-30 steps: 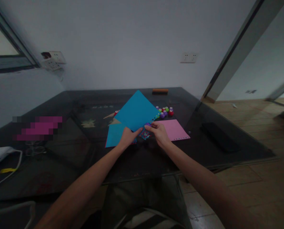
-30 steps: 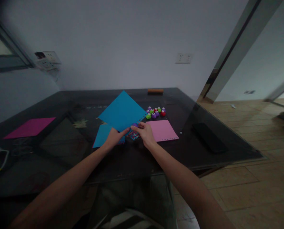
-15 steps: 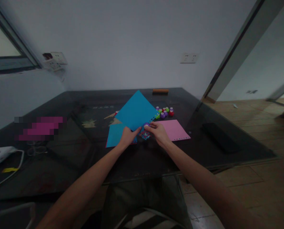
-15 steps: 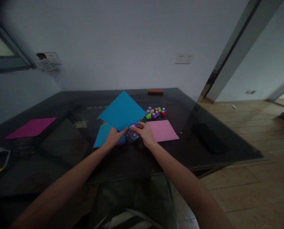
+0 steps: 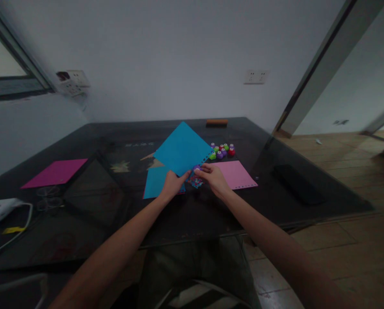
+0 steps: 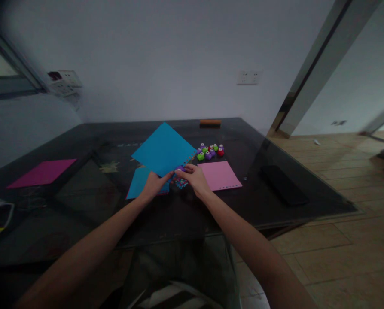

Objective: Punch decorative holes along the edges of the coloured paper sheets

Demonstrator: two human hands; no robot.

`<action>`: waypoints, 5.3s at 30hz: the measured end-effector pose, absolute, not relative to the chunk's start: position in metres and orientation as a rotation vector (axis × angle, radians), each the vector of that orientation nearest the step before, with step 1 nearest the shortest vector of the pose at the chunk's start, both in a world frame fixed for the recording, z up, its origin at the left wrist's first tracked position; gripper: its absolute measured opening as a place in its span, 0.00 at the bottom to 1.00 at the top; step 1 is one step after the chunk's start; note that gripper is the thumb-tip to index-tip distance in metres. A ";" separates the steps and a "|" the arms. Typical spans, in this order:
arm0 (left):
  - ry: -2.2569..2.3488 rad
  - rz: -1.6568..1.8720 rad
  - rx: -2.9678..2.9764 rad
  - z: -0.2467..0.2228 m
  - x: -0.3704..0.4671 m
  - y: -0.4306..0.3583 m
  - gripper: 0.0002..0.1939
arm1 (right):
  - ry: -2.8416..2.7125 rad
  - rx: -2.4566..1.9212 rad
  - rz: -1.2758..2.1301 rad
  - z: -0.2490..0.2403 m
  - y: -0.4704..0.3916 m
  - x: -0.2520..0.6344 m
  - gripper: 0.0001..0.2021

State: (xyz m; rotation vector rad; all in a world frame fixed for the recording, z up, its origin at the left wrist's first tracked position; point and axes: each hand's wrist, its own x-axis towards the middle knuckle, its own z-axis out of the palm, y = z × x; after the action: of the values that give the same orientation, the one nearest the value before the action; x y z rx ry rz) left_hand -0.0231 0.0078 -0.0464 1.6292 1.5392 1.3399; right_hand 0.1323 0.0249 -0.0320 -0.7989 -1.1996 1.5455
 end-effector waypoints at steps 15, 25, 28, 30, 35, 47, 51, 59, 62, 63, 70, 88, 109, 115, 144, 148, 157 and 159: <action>1.468 1.384 1.450 -0.041 -0.025 0.009 0.14 | -1.214 -0.792 1.615 -0.032 0.030 0.138 0.15; 1.518 1.385 1.406 -0.036 -0.027 0.008 0.13 | -1.178 -0.832 1.646 -0.031 0.035 0.144 0.18; 1.504 1.387 1.404 -0.035 -0.026 0.008 0.13 | -1.186 -0.829 1.653 -0.032 0.037 0.146 0.19; 1.509 1.387 1.407 -0.035 -0.026 0.007 0.13 | -1.190 -0.835 1.664 -0.033 0.039 0.147 0.20; 1.507 1.384 1.431 -0.038 -0.027 0.009 0.15 | -1.365 -0.902 1.515 -0.034 0.042 0.147 0.21; 1.472 1.390 1.442 -0.039 -0.027 0.009 0.14 | -1.995 -1.026 0.838 -0.038 0.042 0.149 0.19; 1.486 1.392 1.437 -0.040 -0.028 0.010 0.14 | -1.985 -1.043 0.861 -0.040 0.046 0.151 0.20; 1.502 1.350 1.453 -0.039 -0.028 0.009 0.14 | -1.939 -1.038 0.921 -0.037 0.048 0.152 0.20; 1.518 1.340 1.459 -0.038 -0.028 0.009 0.14 | -1.885 -1.022 1.024 -0.035 0.046 0.151 0.18; 1.514 1.343 1.456 -0.038 -0.029 0.009 0.14 | -1.857 -1.013 1.075 -0.035 0.045 0.151 0.17; 1.489 1.360 1.471 -0.037 -0.030 0.011 0.14 | -1.638 -0.923 1.318 -0.032 0.039 0.151 0.17; 1.562 1.333 1.520 -0.034 -0.037 0.013 0.21 | -1.579 -0.914 1.319 -0.038 0.042 0.146 0.17; 1.594 1.248 1.551 -0.039 -0.035 0.014 0.22 | -1.750 -1.663 0.265 -0.062 0.168 0.272 0.12; 1.609 1.191 1.590 -0.036 -0.033 0.012 0.20 | -1.788 -1.735 0.237 -0.067 0.166 0.280 0.12; 1.588 1.125 1.577 -0.037 -0.030 0.011 0.18 | -1.928 -1.488 0.195 -0.075 0.169 0.275 0.20; 1.562 1.117 1.590 -0.035 -0.030 0.010 0.18 | -1.821 -1.536 0.145 -0.065 0.165 0.276 0.22; 1.596 1.024 1.644 -0.035 -0.029 0.009 0.19 | -1.606 -0.990 1.059 -0.024 0.130 0.235 0.14; 1.560 1.015 1.689 -0.036 -0.030 0.009 0.20 | -1.615 -0.869 1.285 -0.019 0.117 0.220 0.17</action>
State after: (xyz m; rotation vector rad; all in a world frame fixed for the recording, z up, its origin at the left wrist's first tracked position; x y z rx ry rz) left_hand -0.0297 0.0090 -0.0363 1.6891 1.5601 1.0152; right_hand 0.2201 0.1175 -0.0192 -0.8687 -1.6150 1.2854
